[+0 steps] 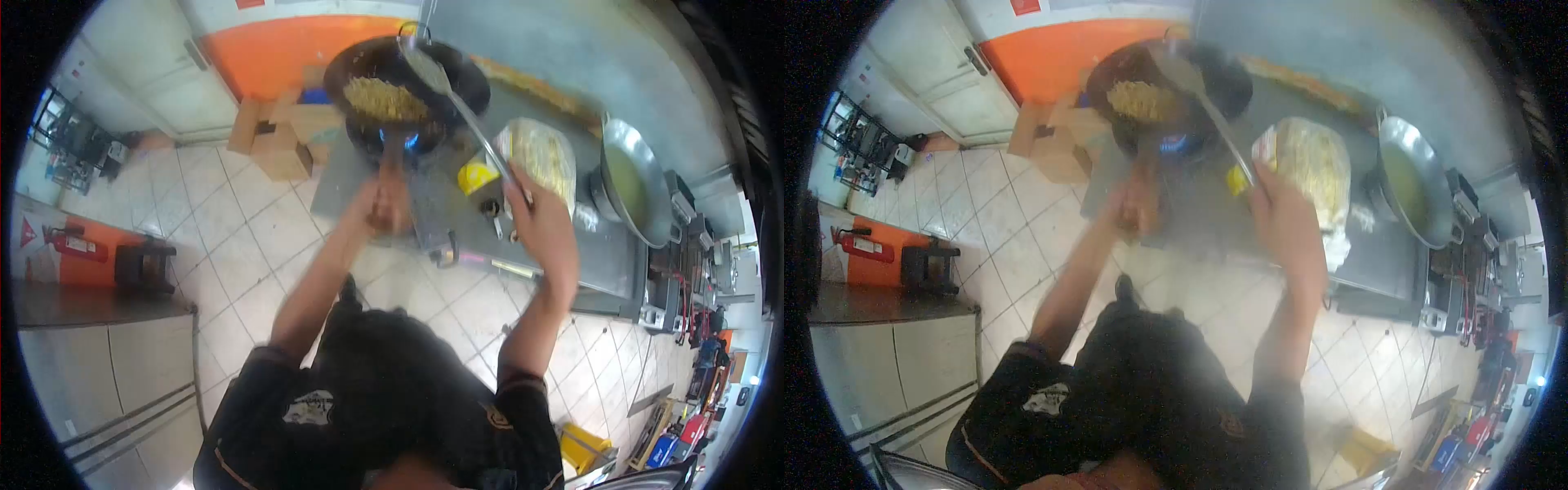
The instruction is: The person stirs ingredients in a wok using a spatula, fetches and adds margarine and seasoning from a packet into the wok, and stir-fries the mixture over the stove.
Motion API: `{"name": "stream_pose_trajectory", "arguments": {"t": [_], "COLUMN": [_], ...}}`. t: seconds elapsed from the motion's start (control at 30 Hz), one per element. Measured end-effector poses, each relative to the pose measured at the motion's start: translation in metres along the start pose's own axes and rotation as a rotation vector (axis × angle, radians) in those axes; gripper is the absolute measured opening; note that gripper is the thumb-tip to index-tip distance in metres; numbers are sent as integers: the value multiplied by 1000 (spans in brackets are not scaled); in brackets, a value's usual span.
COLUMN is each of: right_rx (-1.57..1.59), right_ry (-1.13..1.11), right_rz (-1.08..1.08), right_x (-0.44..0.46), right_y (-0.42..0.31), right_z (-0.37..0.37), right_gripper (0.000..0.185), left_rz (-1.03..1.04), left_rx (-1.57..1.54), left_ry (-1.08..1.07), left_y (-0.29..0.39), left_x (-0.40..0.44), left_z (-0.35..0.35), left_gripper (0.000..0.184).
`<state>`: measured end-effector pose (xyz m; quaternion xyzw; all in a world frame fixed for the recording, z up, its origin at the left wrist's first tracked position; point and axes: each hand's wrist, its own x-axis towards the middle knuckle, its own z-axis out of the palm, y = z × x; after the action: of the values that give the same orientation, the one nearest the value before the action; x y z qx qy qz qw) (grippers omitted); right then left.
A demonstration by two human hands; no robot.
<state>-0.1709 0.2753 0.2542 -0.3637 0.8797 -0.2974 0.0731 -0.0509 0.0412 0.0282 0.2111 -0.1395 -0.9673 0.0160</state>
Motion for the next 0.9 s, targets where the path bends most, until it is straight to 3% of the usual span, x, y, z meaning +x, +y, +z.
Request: {"name": "stream_pose_trajectory", "arguments": {"t": [0.03,0.1,0.13,0.2,0.27,0.33,0.43,0.53,0.73,0.9], "right_rx": [-16,60,-6,-110,-5,-11,37,-61,-355,-436], "right_ry": [6,-64,-2,31,-18,-50,-104,-66,-169,-249], "right_rz": [-9,69,5,-59,50,87,122,46,-11,-134], "right_x": [-8,-44,-47,-29,12,10,3,-6,30,103], "right_y": [6,18,16,39,22,19,27,41,23,31], "right_z": [1,1,10,27,30,19,14,29,55,112], "right_gripper": [37,39,37,36,37,36,36,36,30,21], "left_rz": [105,-33,-119,91,153,105,-105,-122,-107,-105], "left_rx": [152,14,-31,79,111,93,-8,-74,-27,-84], "left_ry": [119,-295,-490,-57,152,48,-62,-191,-35,-99], "left_y": [-22,-55,-70,-54,-40,-13,-46,-56,-45,-42], "left_x": [-22,-73,-97,-39,-29,-32,-64,-66,-55,-24], "left_z": [-2,-32,-47,-52,-38,17,-15,-26,-3,-27], "left_gripper": [12,8,9,6,5,6,9,5,10,11]}}
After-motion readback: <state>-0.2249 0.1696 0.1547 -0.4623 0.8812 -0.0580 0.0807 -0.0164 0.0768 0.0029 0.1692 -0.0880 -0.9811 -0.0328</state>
